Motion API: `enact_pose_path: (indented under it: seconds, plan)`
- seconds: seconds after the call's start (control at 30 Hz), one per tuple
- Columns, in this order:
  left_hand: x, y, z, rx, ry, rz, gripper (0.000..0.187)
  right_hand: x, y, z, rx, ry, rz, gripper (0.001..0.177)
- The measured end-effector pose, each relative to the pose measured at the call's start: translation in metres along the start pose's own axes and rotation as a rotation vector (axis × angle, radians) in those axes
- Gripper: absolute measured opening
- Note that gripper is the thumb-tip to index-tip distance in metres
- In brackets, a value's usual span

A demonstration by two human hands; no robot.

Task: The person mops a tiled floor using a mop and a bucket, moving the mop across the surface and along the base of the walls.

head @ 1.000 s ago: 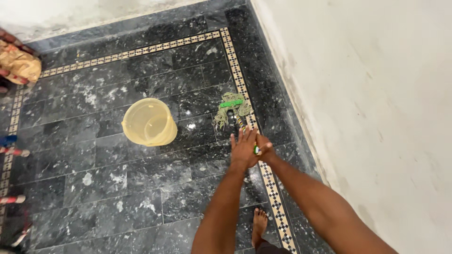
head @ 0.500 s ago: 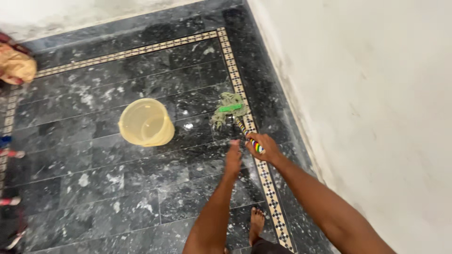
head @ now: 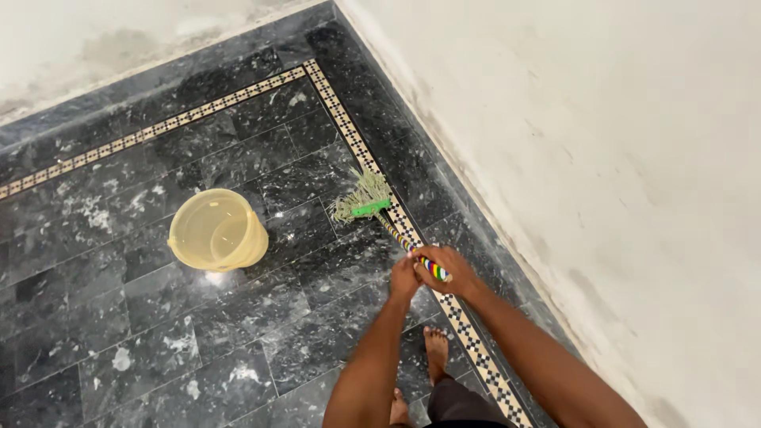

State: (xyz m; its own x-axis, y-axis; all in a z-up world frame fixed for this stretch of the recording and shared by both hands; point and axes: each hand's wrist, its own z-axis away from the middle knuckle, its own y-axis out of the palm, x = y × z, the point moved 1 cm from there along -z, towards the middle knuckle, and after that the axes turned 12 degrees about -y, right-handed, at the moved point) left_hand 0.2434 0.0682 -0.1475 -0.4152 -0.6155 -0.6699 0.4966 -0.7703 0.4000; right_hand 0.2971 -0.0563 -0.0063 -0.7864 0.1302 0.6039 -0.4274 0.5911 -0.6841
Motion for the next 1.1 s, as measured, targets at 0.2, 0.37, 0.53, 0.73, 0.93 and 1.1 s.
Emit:
enact_pose_path:
  seconds: [0.2,0.37,0.53,0.73,0.93,1.1]
  plan:
    - [-0.011,0.002,0.115,-0.467,0.159,-1.177,0.055,0.072,0.005,0.041,-0.109,-0.096,0.117,0.031]
    - [-0.009,-0.007,0.132,-0.266,0.421,-1.368,0.052,0.141,-0.014,0.041,0.097,0.344,0.025,0.033]
    - [-0.009,-0.006,0.143,-0.241,0.167,-1.402,0.052,0.163,-0.012,0.053,0.068,0.401,0.057,0.033]
    - [-0.015,-0.011,0.117,-0.311,0.185,-1.37,0.056,0.122,0.007,0.042,-0.022,0.311,0.016,0.032]
    - [-0.042,-0.02,0.056,-0.346,0.097,-1.286,0.062,0.08,0.023,0.01,-0.102,0.182,0.036,0.032]
    - [-0.071,-0.011,0.012,-0.354,-0.056,-1.289,0.081,0.028,0.026,-0.021,-0.231,-0.002,0.021,0.033]
